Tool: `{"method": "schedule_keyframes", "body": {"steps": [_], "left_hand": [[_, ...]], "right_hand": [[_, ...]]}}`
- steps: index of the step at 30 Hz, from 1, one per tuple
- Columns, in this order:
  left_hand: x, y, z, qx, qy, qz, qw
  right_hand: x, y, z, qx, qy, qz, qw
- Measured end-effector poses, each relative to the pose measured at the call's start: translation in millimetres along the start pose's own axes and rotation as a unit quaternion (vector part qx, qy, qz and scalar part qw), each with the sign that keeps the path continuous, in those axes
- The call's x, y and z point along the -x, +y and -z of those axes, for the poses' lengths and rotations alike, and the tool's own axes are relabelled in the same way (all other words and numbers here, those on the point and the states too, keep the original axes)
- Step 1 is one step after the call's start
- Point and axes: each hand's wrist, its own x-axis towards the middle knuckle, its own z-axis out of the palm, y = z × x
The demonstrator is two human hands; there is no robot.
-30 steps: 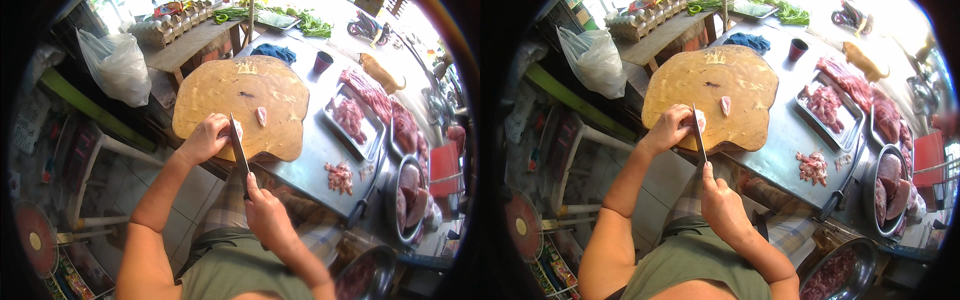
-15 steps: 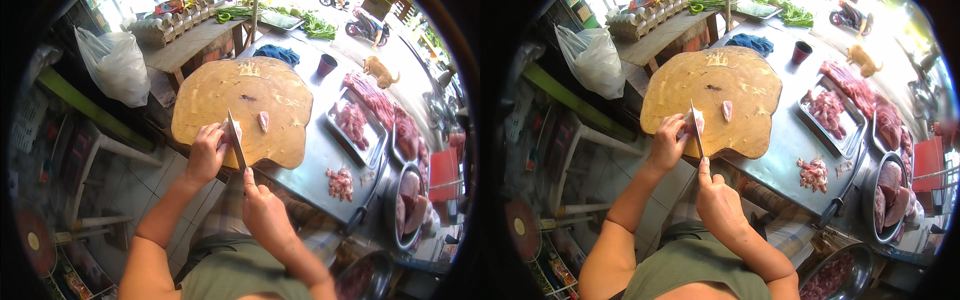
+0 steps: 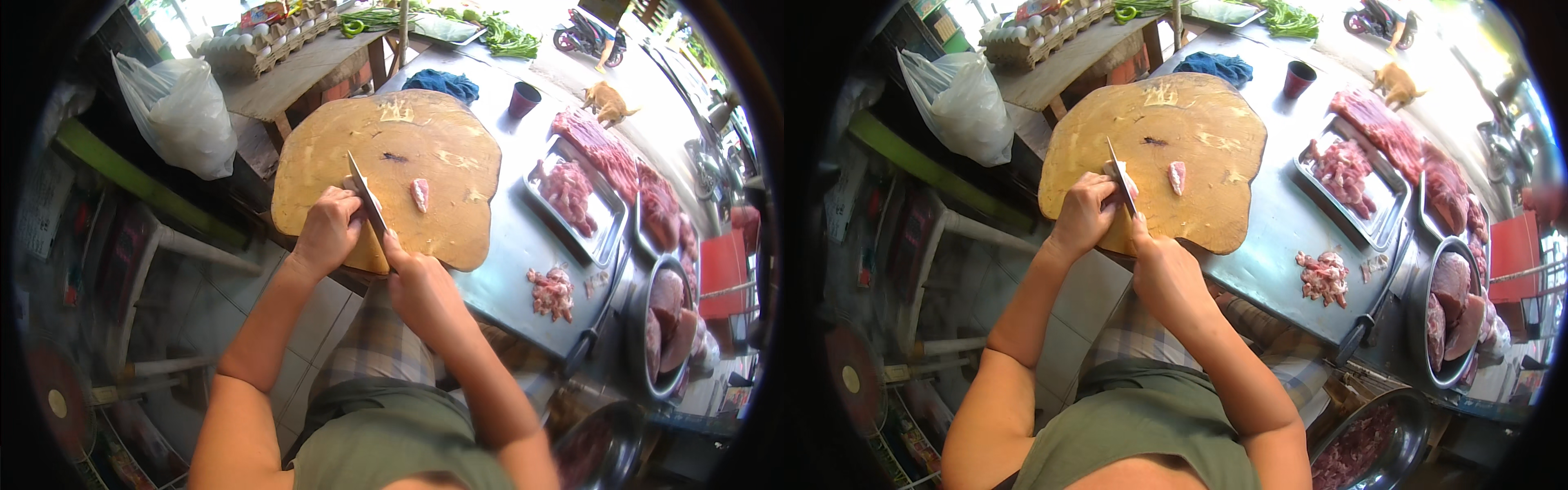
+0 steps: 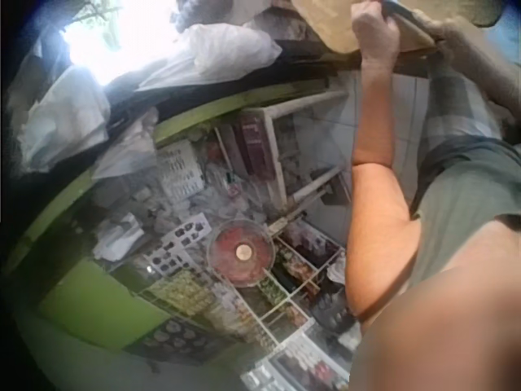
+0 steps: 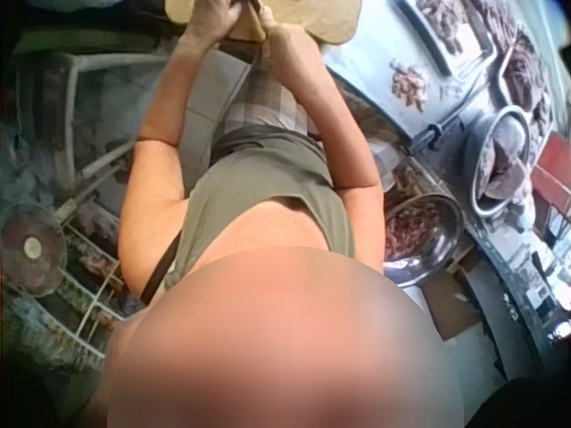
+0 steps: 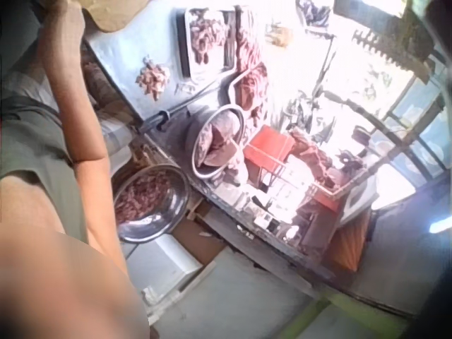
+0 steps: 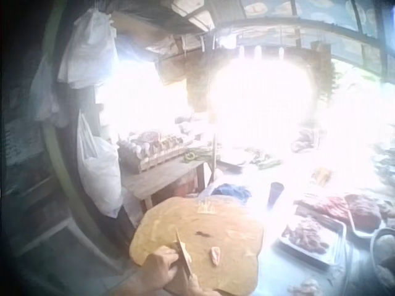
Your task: The person uses a cleaver to slice raw meat on a wooden cutting board. They repeatedly cut the meat into smaller pieces and transfer them to metal trays and bowls on the counter.
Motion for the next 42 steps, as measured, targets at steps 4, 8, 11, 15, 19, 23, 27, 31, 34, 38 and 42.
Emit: {"method": "schedule_keyframes", "body": {"steps": [4, 8, 11, 15, 19, 23, 27, 31, 34, 38, 42], "left_hand": [[-15.1, -12.7, 0.9, -0.062, -0.009, 0.023, 0.998], [-15.0, -18.7, -5.3, 0.023, 0.083, 0.139, 0.987], [-15.5, -27.5, -11.1, 0.004, 0.116, 0.098, 0.988], [-21.5, -42.4, -8.4, -0.008, 0.018, 0.078, 0.997], [-28.5, -48.6, 0.1, -0.009, -0.008, 0.093, 0.996], [-35.0, -51.1, -2.2, -0.004, -0.018, 0.080, 0.997], [-40.8, -53.7, -11.6, -0.029, 0.049, 0.163, 0.985], [-44.1, -57.2, -19.1, -0.012, 0.110, 0.129, 0.985], [-47.6, -58.6, -18.6, -0.024, 0.055, 0.125, 0.990], [-52.5, -57.7, -14.5, -0.038, 0.054, 0.141, 0.988], [-53.7, -58.4, -13.5, -0.039, 0.039, 0.165, 0.985]], "right_hand": [[-32.2, -2.1, -5.1, -0.019, 0.000, -0.043, 0.999], [-11.4, -11.7, 7.4, -0.011, -0.014, -0.073, 0.997], [1.2, -14.7, 13.9, -0.011, -0.022, -0.081, 0.996], [0.7, -14.8, 20.8, 0.006, -0.036, -0.068, 0.997], [-20.9, -17.0, 25.1, 0.001, -0.049, -0.082, 0.995], [-54.0, -14.6, 19.5, -0.005, -0.028, -0.067, 0.997], [-49.6, -8.4, 13.6, 0.016, -0.059, -0.069, 0.996], [-29.1, -1.2, 19.1, 0.002, -0.063, -0.080, 0.995], [-26.7, -0.8, 24.2, -0.018, -0.041, -0.068, 0.997], [-33.3, -4.8, 27.6, -0.038, -0.045, -0.071, 0.996], [-40.1, -3.8, 30.3, -0.026, -0.086, -0.083, 0.992]]}}
